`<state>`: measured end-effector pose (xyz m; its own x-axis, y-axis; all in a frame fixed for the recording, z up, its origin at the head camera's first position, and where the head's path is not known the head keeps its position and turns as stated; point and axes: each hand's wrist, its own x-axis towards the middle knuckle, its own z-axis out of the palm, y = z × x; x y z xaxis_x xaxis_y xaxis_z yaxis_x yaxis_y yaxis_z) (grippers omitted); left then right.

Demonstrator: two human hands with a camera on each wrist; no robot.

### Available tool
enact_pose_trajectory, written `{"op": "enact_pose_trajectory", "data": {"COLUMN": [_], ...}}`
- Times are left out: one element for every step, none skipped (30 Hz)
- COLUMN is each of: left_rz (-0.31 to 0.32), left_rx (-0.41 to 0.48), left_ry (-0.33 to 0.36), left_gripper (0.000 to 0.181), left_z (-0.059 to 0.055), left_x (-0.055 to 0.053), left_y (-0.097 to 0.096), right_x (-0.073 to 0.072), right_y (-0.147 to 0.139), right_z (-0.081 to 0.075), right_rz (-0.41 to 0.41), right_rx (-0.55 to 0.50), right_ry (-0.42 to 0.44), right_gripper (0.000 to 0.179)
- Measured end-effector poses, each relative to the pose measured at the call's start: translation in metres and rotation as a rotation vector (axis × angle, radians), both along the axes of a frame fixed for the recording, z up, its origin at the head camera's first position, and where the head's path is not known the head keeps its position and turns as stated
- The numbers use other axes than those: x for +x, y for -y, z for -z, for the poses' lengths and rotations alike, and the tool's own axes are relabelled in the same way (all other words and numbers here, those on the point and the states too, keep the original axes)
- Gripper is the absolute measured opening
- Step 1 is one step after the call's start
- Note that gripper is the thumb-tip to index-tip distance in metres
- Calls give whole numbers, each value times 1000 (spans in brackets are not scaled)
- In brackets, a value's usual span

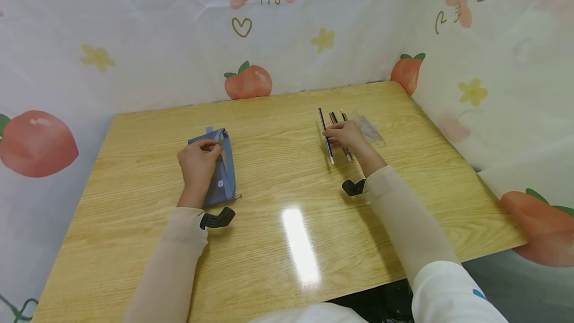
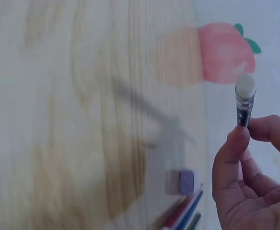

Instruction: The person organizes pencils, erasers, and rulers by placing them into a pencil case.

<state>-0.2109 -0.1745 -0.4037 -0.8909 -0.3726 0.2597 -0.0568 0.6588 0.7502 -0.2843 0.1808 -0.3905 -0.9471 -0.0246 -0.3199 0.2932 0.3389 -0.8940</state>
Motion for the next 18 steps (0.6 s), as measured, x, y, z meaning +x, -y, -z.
{"op": "enact_pose_trajectory", "data": {"left_rz": [2,5,7,9,11,14,16,18,18,18,17,19,20,22,25,28,33,37], "left_rx": [7,10,13,19,26,36,44,55,66,77,85,97,107,120,133,147,164,183], "left_ry": [2,1,1,-2,-6,-10,-9,-9,-10,-12,-13,-14,-16,-20,-24,-24,-21,-17], "left_gripper": [17,17,18,18,18,18,18,18,17,17,16,16,16,15,15,15,15,15], "left_z": [0,-1,-1,-1,-1,0,0,1,1,2,3,4,4,4,4,5,5,5], "left_x": [0,0,-1,-1,-2,-2,-3,-3,-4,-4,-5,-5,-5,-5,-5,-6,-6,-6], "left_y": [-1,-2,-3,-3,-4,-5,-6,-7,-8,-9,-10,-11,-11,-13,-14,-15,-16,-17], "right_x": [1,2,4,5,6,7,7,7,6,6,6,6,6,7,9,12,12,13], "right_y": [2,3,5,7,9,10,12,14,15,17,19,20,22,25,27,30,32,33], "right_z": [0,0,0,0,1,2,3,5,7,9,10,10,10,9,7,4,5,6], "right_rz": [-3,-6,-8,-9,-5,-5,-3,3,2,0,-3,-10,-13,-22,-32,-36,-46,-54], "right_rx": [-5,-14,-20,-29,-38,-49,-60,-75,-91,-110,-129,-146,-159,-169,-176,-185,-194,-209], "right_ry": [-3,1,3,6,11,12,17,30,37,46,60,71,85,95,104,114,117,118], "right_gripper": [36,37,36,36,35,35,34,34,33,34,35,35,36,37,37,37,38,38]}}
